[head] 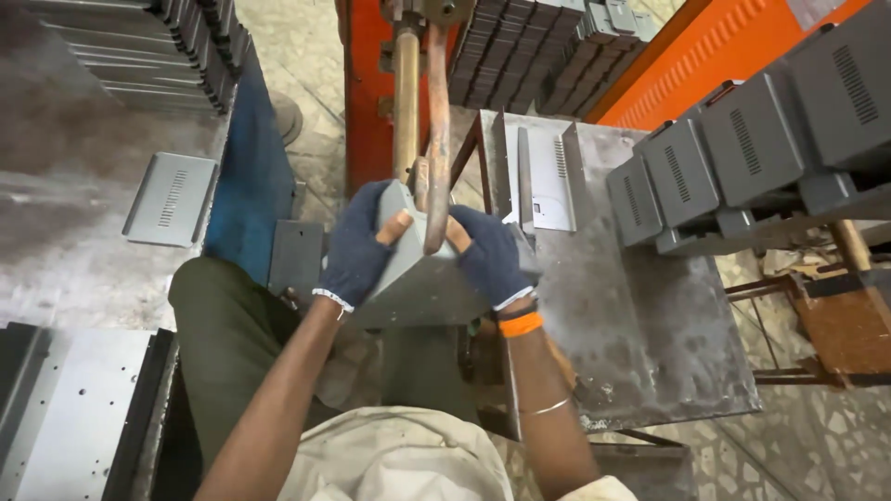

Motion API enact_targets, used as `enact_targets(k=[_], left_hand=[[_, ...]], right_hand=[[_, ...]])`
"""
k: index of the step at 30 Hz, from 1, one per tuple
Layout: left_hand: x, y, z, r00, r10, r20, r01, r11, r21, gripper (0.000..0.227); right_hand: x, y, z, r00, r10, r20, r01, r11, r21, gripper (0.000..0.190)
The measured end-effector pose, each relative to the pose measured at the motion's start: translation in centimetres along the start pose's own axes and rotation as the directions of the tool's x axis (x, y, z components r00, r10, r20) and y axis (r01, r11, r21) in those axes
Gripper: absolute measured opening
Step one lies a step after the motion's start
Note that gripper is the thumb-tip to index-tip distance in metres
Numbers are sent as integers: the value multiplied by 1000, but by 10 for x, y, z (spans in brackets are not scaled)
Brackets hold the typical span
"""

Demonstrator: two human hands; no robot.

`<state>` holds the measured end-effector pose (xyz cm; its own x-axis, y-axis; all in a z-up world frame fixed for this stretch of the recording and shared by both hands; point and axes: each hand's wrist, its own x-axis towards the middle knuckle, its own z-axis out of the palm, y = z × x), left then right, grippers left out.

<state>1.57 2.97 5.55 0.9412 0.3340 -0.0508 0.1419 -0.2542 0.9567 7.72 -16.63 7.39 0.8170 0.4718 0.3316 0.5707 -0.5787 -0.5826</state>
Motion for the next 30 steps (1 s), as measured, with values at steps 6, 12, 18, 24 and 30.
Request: enact_targets(k=[6,12,18,24,30], left_hand=[[6,-5,3,976,214,-47,-216,976,-38,61],[10,-12,6,954,281,-104,-287,957,-48,75],[7,-8,-4,965,252,70,-219,925,-311,87],[-11,-4,-2,906,393,158,-270,824,-499,84],[-8,-10,3,886,453,97,-299,718,-628,85]], right_hand=[[19,50,19,972,222,78,-224,974,17,36],[37,68,27,928,373,1,-371,924,-96,37],[45,19,-23,953,302,-20,-298,921,-252,40],[38,-9,-50,998,-28,-49,-5,825,-566,34],[36,-14,-54,998,-55,-1,46,833,-551,30]])
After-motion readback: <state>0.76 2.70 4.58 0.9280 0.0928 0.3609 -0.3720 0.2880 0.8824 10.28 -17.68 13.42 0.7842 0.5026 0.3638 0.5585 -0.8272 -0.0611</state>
